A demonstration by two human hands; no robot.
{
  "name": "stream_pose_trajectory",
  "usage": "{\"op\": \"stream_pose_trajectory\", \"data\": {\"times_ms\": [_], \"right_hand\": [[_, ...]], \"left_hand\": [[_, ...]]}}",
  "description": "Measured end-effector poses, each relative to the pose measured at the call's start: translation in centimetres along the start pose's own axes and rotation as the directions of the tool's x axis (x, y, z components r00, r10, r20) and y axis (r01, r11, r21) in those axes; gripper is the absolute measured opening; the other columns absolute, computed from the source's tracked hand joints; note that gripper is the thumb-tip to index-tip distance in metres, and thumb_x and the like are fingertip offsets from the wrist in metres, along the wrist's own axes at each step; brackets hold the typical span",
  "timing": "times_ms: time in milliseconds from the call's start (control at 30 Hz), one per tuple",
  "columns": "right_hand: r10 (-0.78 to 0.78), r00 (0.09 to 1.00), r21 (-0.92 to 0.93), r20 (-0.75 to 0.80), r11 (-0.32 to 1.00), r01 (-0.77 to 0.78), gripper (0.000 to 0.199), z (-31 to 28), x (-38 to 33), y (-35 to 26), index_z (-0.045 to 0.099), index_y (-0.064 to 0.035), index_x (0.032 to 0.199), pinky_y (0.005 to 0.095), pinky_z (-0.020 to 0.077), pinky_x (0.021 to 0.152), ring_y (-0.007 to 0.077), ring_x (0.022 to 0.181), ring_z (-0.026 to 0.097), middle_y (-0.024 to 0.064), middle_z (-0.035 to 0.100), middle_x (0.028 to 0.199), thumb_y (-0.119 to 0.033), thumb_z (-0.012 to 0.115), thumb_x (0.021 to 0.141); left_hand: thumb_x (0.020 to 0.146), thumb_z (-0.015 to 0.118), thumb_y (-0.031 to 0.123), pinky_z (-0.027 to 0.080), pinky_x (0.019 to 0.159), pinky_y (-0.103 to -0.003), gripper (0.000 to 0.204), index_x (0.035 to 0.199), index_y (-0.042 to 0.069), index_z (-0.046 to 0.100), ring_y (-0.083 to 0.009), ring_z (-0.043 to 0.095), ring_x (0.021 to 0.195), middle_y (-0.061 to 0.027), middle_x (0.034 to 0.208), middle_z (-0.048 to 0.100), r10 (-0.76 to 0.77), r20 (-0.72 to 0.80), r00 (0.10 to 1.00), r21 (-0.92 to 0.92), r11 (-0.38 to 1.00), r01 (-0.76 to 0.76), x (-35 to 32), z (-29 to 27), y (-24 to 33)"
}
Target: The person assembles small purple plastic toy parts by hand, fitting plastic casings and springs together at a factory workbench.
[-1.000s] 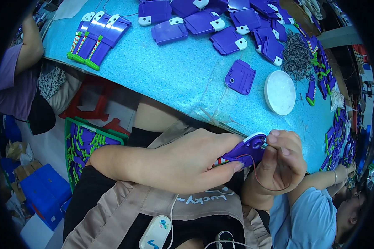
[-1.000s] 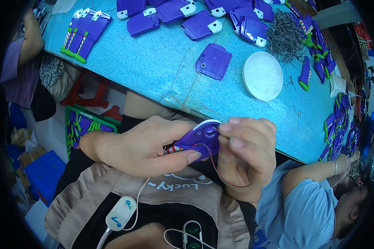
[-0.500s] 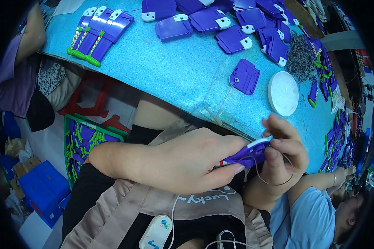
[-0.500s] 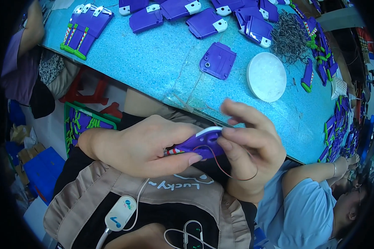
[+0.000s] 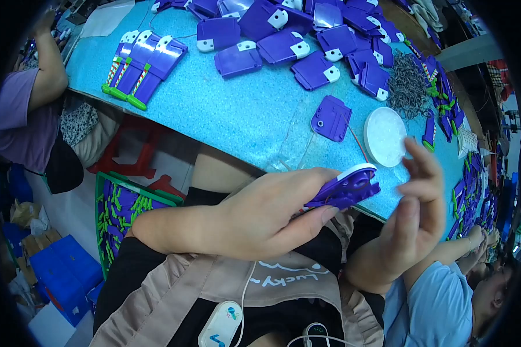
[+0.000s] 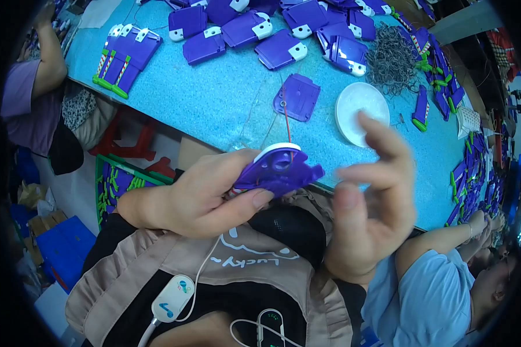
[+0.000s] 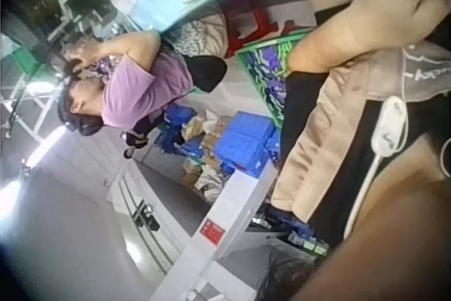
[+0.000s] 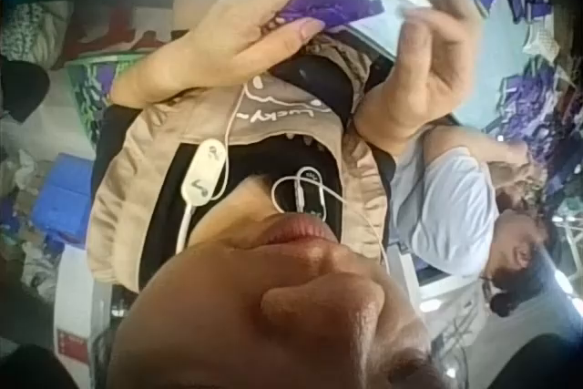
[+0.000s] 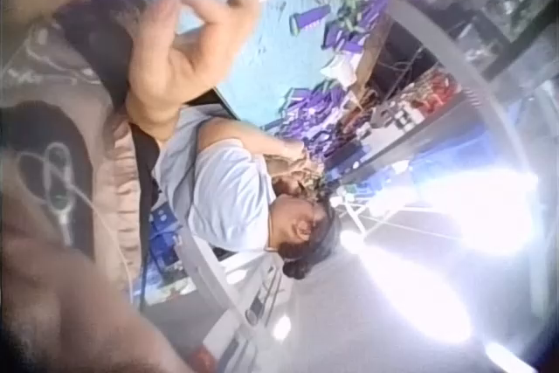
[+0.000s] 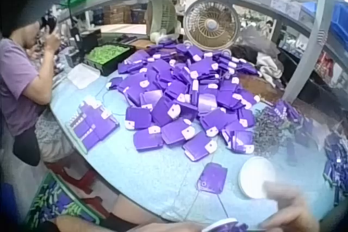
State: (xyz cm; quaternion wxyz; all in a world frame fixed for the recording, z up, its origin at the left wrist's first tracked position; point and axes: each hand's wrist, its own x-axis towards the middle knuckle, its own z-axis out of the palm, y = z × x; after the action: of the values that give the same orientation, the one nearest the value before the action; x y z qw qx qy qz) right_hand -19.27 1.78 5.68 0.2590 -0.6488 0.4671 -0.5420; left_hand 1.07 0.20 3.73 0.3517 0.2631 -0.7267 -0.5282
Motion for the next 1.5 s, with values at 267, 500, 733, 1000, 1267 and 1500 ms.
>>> {"op": "stream_pose_trajectory", "data": {"times_ms": [267,500,733,1000,1267,1500], "right_hand": [[-0.027,0.980,-0.292,0.195,0.953,0.084,0.021,3.1,-0.7,0.3,0.063,-0.0064,0.079,0.0463,0.0291,0.097,0.0405,0.117,0.041,0.0213,0.052,0.118,-0.005,0.073,0.060],[-0.103,0.979,-0.417,0.174,0.893,0.168,0.021,3.3,-0.9,0.1,0.062,-0.0073,0.077,0.0449,0.0309,0.096,0.0395,0.117,0.041,0.0198,0.053,0.118,-0.004,0.074,0.059],[-0.184,0.972,-0.538,0.144,0.810,0.233,0.020,3.8,-0.8,-0.4,0.059,-0.0081,0.070,0.0456,0.0342,0.093,0.0395,0.117,0.042,0.0162,0.055,0.114,-0.004,0.073,0.057],[0.006,0.990,0.076,0.139,0.997,-0.017,0.042,2.5,-0.9,1.0,0.048,-0.0060,0.097,0.0467,0.0326,0.096,0.0306,0.110,0.049,0.0165,0.054,0.107,0.001,0.072,0.063],[0.310,0.857,0.093,0.411,0.921,-0.378,0.046,0.8,0.0,0.7,0.045,-0.0040,0.098,0.0199,0.0339,0.068,0.0079,0.077,0.040,0.0018,0.043,0.085,-0.002,0.074,0.062],[0.204,0.969,-0.212,-0.140,0.950,-0.230,0.044,-3.4,1.5,4.1,0.054,-0.0002,0.113,0.0312,0.0425,0.079,0.0198,0.093,0.054,0.0094,0.055,0.102,-0.013,0.068,0.073]], "left_hand": [[0.079,0.053,0.002,0.045,0.066,-0.043,0.039,0.115,-0.008,0.040,-0.0407,0.055,0.081,-0.0242,0.093,0.054,0.044,-0.163,0.986,0.176,0.984,-0.014,0.3,2.4,-1.5],[0.077,0.054,0.000,0.045,0.065,-0.043,0.041,0.114,-0.008,0.041,-0.0398,0.055,0.079,-0.0237,0.091,0.054,0.038,-0.149,0.988,0.180,0.984,-0.011,0.4,2.2,-1.7],[0.076,0.055,0.001,0.045,0.063,-0.042,0.037,0.111,-0.007,0.045,-0.0380,0.056,0.077,-0.0209,0.089,0.055,0.044,-0.175,0.984,0.209,0.978,-0.006,0.4,2.1,-1.5],[0.079,0.056,0.006,0.043,0.061,-0.042,0.022,0.099,-0.002,0.050,-0.0378,0.056,0.075,-0.0187,0.080,0.056,-0.039,0.017,0.999,-0.004,0.999,0.039,0.4,0.9,-0.9],[0.081,0.057,0.010,0.043,0.059,-0.042,0.022,0.099,-0.001,0.052,-0.0372,0.057,0.074,-0.0180,0.081,0.058,-0.046,0.157,0.986,-0.093,0.994,0.061,0.2,0.9,-1.4],[0.087,0.056,0.011,0.048,0.061,-0.023,0.030,0.112,-0.003,0.050,-0.0084,0.058,0.069,-0.0105,0.093,0.063,-0.326,-0.071,0.943,-0.374,0.885,0.278,-0.7,0.4,-1.2]]}}
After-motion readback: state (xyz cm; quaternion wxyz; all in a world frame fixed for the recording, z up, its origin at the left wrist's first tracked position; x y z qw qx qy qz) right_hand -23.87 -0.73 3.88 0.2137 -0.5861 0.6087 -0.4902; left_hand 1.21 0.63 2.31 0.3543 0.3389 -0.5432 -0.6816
